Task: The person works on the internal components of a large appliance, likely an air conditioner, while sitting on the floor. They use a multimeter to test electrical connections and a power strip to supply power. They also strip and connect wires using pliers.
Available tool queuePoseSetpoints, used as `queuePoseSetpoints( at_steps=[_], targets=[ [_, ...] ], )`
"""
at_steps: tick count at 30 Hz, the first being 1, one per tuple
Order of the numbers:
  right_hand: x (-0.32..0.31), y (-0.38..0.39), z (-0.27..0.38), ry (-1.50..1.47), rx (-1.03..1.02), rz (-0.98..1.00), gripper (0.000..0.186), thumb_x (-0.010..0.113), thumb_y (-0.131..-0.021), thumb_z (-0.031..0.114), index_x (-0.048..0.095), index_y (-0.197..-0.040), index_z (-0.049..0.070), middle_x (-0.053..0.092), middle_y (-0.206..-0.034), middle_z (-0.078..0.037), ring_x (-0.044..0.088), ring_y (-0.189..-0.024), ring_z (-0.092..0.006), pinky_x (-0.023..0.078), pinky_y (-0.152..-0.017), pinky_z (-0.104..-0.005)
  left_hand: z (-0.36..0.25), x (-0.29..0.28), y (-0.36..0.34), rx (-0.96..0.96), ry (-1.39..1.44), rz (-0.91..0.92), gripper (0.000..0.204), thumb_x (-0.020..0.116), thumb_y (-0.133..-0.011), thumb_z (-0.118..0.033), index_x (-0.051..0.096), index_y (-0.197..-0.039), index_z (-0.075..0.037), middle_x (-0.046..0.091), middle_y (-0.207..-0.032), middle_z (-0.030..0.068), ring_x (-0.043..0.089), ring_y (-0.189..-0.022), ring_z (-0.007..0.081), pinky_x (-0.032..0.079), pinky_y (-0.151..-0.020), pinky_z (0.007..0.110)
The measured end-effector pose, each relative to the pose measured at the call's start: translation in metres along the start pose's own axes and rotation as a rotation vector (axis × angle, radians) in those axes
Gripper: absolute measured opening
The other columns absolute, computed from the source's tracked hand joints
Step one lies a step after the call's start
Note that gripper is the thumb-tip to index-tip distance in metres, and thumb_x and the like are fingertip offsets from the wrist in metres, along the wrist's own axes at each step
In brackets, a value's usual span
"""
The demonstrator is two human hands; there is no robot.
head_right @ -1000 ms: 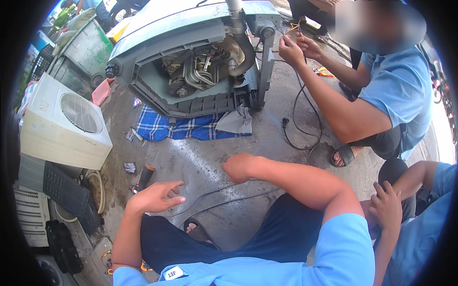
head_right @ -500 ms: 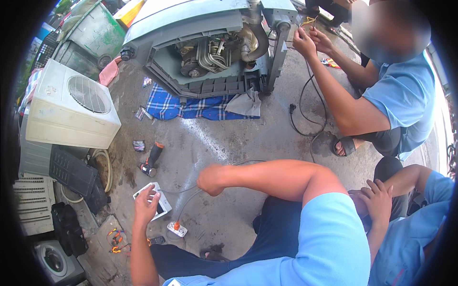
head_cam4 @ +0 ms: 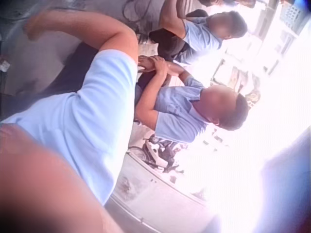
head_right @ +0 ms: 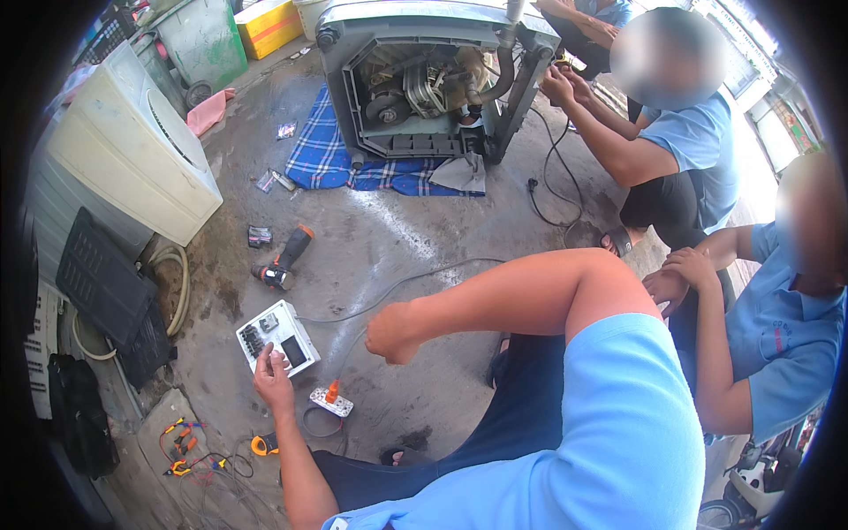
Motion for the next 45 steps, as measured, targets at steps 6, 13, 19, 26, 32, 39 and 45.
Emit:
queuePoseSetpoints(
  at_steps=[6,13,19,26,32,39,45],
  targets=[
    [0.01,-0.037,0.03,0.149,0.057,0.091,0.015,0.064,-0.079,0.014,0.07,-0.079,0.0,0.071,-0.087,-0.019,0.071,-0.082,-0.0353,0.056,-0.065,-0.0454,0.056,-0.076,-0.019,0.002,0.024,-0.34,0.033,0.058,-0.098,-0.022,0.064,-0.121,0.0,0.067,-0.087,0.0054,0.06,-0.07,0.0097,0.05,-0.063,0.025],
    [0.002,-0.136,0.051,0.399,0.018,0.262,0.016,0.06,-0.081,0.007,0.071,-0.091,0.004,0.072,-0.092,-0.016,0.071,-0.088,-0.0317,0.056,-0.067,-0.044,0.103,-0.145,-0.01,-0.511,0.504,-0.671,0.023,0.061,-0.095,-0.025,0.064,-0.108,-0.006,0.065,-0.092,0.0022,0.06,-0.072,0.0093,0.048,-0.056,0.024],
    [0.043,-0.265,0.088,0.367,-0.189,-0.182,0.018,0.056,-0.084,0.009,0.07,-0.095,0.005,0.071,-0.096,-0.016,0.071,-0.088,-0.0299,0.058,-0.072,-0.0394,0.106,-0.166,0.012,-0.584,0.723,-0.744,0.023,0.061,-0.095,-0.025,0.064,-0.108,-0.007,0.064,-0.091,0.0026,0.06,-0.07,0.011,0.047,-0.055,0.024],
    [0.117,-0.333,0.206,0.034,-0.175,-0.093,0.027,0.051,-0.088,0.018,0.068,-0.103,0.005,0.07,-0.104,-0.017,0.068,-0.098,-0.0333,0.053,-0.085,-0.0445,0.095,-0.194,0.027,-0.48,0.845,-0.933,0.027,0.061,-0.094,-0.025,0.062,-0.114,-0.008,0.064,-0.094,0.0039,0.06,-0.073,0.0125,0.047,-0.057,0.026],
    [0.092,-0.309,0.132,0.131,-0.101,-0.204,0.027,0.051,-0.085,0.017,0.066,-0.104,0.003,0.068,-0.106,-0.018,0.067,-0.101,-0.0333,0.052,-0.084,-0.0502,0.107,-0.199,0.033,-0.557,0.803,-0.758,0.031,0.065,-0.092,-0.028,0.06,-0.115,-0.008,0.063,-0.094,0.0039,0.06,-0.071,0.0121,0.047,-0.056,0.025],
    [0.006,-0.153,-0.136,0.081,0.61,-0.465,0.037,0.053,-0.091,0.032,0.063,-0.107,0.001,0.067,-0.109,-0.024,0.063,-0.105,-0.0394,0.05,-0.091,-0.0483,0.109,-0.14,-0.011,-0.545,0.631,-0.517,0.03,0.065,-0.093,-0.03,0.062,-0.113,-0.007,0.065,-0.094,0.0039,0.061,-0.071,0.0112,0.048,-0.055,0.023],
    [0.002,0.059,-0.22,0.14,0.891,-0.017,0.04,0.053,-0.087,0.027,0.064,-0.113,-0.001,0.065,-0.117,-0.024,0.061,-0.111,-0.0388,0.049,-0.094,-0.0466,0.107,-0.063,-0.05,-0.404,0.431,-0.373,0.029,0.06,-0.097,-0.024,0.061,-0.117,-0.003,0.065,-0.094,0.0044,0.06,-0.076,0.0095,0.048,-0.059,0.023]
  ],
)
Point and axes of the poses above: each hand's wrist, its own y-axis away from the middle knuckle, its own x-axis out of the palm, z = x × y, the point moved 2 cm from there along -y, towards the middle knuckle
